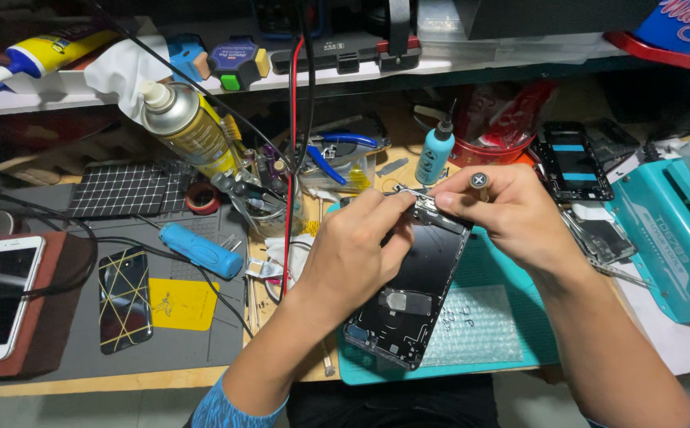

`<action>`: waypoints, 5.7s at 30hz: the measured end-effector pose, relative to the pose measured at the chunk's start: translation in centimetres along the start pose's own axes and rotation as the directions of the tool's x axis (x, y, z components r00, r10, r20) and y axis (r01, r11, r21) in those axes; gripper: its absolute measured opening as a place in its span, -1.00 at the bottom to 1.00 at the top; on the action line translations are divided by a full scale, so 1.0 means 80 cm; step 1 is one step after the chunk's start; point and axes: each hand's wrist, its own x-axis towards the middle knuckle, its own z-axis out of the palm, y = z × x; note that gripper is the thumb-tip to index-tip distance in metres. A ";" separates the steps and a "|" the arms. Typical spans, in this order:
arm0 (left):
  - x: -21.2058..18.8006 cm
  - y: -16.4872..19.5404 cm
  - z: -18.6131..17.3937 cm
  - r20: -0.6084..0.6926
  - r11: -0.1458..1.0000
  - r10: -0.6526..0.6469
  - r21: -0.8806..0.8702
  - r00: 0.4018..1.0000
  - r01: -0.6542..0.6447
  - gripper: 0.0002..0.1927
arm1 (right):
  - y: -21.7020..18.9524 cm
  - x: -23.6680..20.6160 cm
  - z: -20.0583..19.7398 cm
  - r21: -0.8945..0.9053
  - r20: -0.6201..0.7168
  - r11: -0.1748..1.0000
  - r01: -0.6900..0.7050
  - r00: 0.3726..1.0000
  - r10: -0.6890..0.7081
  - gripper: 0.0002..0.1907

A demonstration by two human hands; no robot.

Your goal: The person uses a screwdriver and tweezers to remove and reinsert small components and screws from a disassembled mobile phone on a workbench. They repeatedly adjust the phone's position and handle tiny parts with precision.

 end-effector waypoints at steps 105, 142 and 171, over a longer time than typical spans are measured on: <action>-0.021 -0.052 0.033 0.535 -0.152 -0.330 -0.843 0.778 0.515 -0.71 | -0.055 -0.004 0.043 -0.638 0.031 0.659 0.398 0.869 -0.495 -0.92; -0.031 -0.015 0.031 0.344 0.195 -0.366 -0.880 0.865 0.433 -0.54 | -0.013 -0.028 0.038 -0.384 -0.024 0.713 0.587 0.765 -0.643 -0.96; -0.030 -0.004 0.021 0.420 0.035 -0.350 -0.887 0.837 0.460 -0.65 | -0.048 -0.033 0.043 -0.658 0.042 0.585 0.474 0.799 -0.600 -0.94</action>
